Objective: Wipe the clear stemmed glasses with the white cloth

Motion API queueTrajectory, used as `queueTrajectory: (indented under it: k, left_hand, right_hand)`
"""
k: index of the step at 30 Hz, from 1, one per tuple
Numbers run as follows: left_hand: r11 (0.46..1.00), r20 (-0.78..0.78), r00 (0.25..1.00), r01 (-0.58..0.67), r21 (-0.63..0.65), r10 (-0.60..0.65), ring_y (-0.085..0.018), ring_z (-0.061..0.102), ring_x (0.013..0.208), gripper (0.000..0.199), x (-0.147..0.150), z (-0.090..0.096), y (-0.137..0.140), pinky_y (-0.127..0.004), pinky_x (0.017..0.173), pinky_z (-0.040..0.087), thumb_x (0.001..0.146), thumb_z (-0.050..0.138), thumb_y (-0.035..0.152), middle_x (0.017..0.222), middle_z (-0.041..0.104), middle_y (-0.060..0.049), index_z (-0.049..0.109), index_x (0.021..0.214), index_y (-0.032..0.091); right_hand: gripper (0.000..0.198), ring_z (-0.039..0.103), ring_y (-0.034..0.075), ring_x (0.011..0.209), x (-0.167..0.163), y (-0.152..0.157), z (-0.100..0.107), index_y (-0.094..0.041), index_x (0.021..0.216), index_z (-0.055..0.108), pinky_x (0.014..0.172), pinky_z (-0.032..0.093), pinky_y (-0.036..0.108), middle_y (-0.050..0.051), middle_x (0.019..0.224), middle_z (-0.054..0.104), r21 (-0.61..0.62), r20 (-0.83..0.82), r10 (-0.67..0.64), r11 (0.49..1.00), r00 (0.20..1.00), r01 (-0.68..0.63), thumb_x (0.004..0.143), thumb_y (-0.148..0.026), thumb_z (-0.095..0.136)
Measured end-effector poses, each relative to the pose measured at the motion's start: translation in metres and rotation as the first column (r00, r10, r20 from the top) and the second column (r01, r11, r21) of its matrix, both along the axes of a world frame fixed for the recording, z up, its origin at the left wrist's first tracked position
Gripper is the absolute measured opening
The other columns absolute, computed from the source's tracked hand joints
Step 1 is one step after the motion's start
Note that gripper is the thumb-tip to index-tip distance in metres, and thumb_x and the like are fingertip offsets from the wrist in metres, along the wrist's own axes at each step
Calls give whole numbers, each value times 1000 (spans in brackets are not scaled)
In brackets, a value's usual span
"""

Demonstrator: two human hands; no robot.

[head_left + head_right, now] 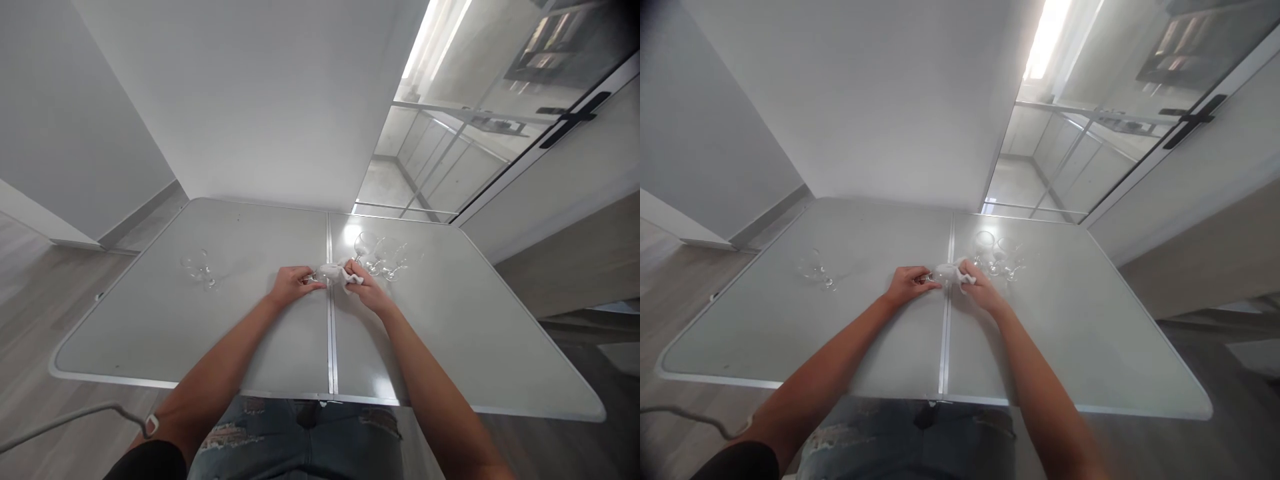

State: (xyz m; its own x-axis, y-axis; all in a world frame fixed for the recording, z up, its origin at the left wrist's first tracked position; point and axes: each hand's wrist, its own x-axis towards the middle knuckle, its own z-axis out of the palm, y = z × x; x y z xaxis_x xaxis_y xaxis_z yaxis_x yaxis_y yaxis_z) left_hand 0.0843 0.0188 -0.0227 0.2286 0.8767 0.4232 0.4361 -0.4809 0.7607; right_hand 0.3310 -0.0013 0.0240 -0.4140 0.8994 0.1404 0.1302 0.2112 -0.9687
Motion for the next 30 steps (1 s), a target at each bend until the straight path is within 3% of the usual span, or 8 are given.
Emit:
queueTrajectory:
  k: [4, 12, 20, 26, 30]
  left_hand:
    - [1000, 7, 1000, -20, 3, 20, -13, 48, 55, 38, 0, 0, 0, -26, 60, 33, 61, 90, 54, 60, 58, 0, 71, 71, 23]
    - [999, 2, 999, 46, -18, -46, -16, 57, 62, 31, 0, -2, 3, -27, 66, 39, 66, 89, 48, 68, 67, -2, 74, 79, 24]
    - [981, -137, 990, -5, 196, 32, -13, 58, 58, 36, 1, -11, 4, -25, 60, 41, 78, 78, 57, 67, 69, 0, 73, 83, 22]
    - [941, -213, 974, -7, 339, 84, -12, 60, 55, 37, 2, -10, 2, -25, 57, 41, 82, 73, 58, 65, 71, 0, 72, 81, 21]
    - [931, -202, 970, -55, 361, 136, -13, 63, 58, 36, 2, -11, 1, -25, 59, 42, 81, 75, 57, 67, 73, -1, 73, 80, 21]
  right_hand:
    - [19, 31, 17, 74, -1, 1, -3, -25, 80, 34, 68, 29, 31, -1, 80, 36, 129, 154, 17, 991, 988, -37, 84, -26, 53]
    - [16, 33, 17, 72, 3, 4, -4, -25, 81, 33, 68, 28, 32, -2, 80, 37, 191, 270, 15, 979, 963, -68, 83, -17, 47]
    - [27, 29, 16, 71, 4, 3, -11, -25, 82, 28, 63, 27, 30, -3, 78, 29, 20, -47, -11, 1000, 999, 12, 76, -14, 52]
    - [22, 31, 17, 74, 1, 5, -19, -25, 86, 32, 67, 27, 31, -2, 83, 34, 251, 181, 14, 966, 983, -60, 81, -11, 48]
    - [26, 32, 16, 73, -4, 6, -21, -25, 89, 30, 66, 27, 31, -2, 82, 34, 259, 207, -34, 966, 978, -22, 78, -8, 48]
